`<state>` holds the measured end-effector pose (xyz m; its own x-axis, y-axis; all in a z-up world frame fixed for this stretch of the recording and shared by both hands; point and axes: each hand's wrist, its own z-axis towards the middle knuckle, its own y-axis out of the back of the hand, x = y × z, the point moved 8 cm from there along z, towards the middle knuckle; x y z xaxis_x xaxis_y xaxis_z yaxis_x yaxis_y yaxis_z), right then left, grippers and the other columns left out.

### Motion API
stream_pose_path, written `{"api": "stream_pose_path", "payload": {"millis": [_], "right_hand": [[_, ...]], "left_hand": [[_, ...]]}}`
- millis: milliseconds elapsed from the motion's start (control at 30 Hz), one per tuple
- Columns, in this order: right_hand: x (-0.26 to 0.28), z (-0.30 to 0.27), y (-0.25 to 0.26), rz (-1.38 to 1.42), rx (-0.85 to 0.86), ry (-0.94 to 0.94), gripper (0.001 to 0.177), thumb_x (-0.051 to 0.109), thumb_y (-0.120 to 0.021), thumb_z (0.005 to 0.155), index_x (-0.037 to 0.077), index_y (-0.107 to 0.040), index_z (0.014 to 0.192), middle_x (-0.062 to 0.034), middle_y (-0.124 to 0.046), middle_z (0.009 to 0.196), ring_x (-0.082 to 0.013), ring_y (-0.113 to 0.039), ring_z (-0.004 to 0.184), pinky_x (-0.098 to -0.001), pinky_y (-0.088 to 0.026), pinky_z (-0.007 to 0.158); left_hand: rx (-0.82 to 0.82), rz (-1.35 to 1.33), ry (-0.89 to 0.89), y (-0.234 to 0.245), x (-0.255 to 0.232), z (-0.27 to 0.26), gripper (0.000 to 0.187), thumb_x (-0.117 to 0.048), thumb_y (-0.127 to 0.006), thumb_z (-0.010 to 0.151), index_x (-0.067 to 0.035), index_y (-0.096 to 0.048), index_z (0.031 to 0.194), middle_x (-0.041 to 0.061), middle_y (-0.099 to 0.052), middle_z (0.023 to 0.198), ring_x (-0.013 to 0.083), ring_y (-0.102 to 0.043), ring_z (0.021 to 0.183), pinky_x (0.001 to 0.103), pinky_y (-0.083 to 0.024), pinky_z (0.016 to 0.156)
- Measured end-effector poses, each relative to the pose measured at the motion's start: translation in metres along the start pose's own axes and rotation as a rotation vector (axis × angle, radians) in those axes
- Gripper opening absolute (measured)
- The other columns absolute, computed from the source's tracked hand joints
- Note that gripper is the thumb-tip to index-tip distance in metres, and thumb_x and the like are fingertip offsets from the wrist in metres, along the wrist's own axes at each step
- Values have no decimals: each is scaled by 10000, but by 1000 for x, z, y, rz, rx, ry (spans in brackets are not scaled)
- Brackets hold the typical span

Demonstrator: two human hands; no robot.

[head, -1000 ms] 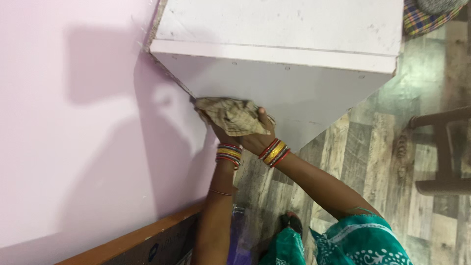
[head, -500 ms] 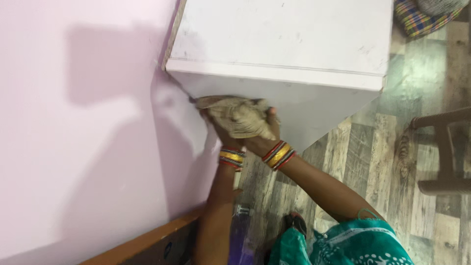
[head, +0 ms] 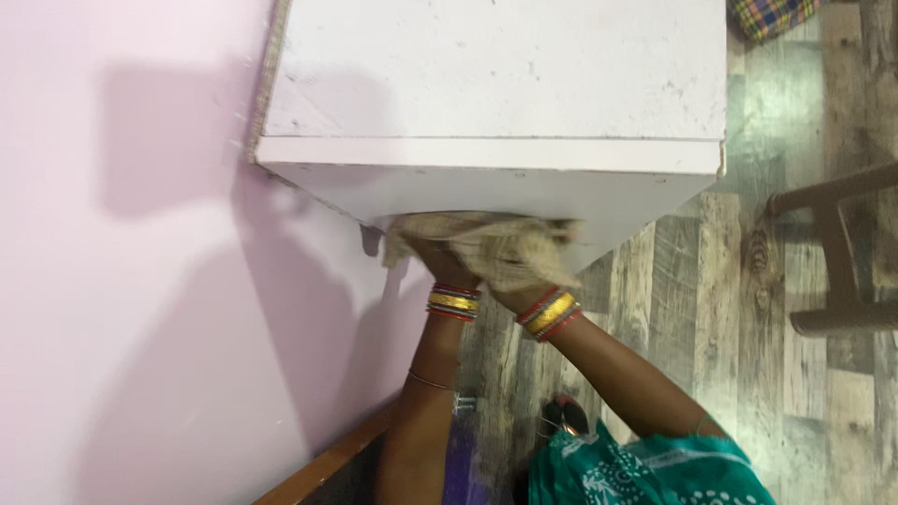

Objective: The person cleans a shelving unit by wiping its top surface, sides, and interior shelves with a cloth.

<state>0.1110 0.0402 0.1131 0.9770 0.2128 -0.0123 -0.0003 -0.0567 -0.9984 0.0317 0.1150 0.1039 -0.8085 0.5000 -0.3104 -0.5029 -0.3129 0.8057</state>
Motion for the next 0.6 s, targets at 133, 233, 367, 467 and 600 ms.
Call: {"api": "stream_pose_path", "payload": {"millis": [133, 233, 367, 467, 600], "right_hand": [[-6, 9, -13, -45, 87, -108, 935, 774, -449, 851, 25, -408, 1409, -149, -561, 1384, -246, -570, 1245, -369, -538, 1077], [25, -1, -22, -120, 179, -62, 935, 779, -455, 852, 24, -415, 1402, -148, -564, 1378, -244, -571, 1242, -369, -536, 1081], [69, -31, 26, -71, 101, 148, 936, 786, -462, 852, 21, -424, 1392, -147, -567, 1371, -242, -573, 1238, -369, -535, 1086], [57, -31, 85, 0, 0, 176, 937, 790, -468, 853, 20, -431, 1385, -146, -569, 1366, -241, -574, 1235, -368, -533, 1090], [8, -12, 118, 38, 6, 39, 938, 797, -475, 853, 18, -441, 1375, -145, -572, 1359, -239, -576, 1231, -368, -531, 1095]], "left_hand": [[-121, -211, 246, 25, 42, 4, 876, -707, -383, 989, -125, -220, 1622, 224, -295, 1635, 395, -303, 1489, 625, -211, 1252], [-328, -215, 82, 46, 7, 24, 888, -720, -377, 986, -130, -212, 1629, 224, -289, 1640, 396, -299, 1490, 629, -209, 1252], [-287, 16, -316, 12, -58, 4, 904, -736, -370, 983, -136, -201, 1637, 223, -280, 1645, 397, -294, 1492, 634, -206, 1251], [-223, 32, -437, -23, -52, -37, 916, -749, -365, 980, -141, -193, 1643, 222, -274, 1650, 397, -291, 1494, 639, -204, 1251], [-149, 26, -175, -42, 7, -68, 932, -766, -357, 977, -147, -183, 1652, 221, -265, 1656, 398, -286, 1496, 644, -201, 1251]]}}
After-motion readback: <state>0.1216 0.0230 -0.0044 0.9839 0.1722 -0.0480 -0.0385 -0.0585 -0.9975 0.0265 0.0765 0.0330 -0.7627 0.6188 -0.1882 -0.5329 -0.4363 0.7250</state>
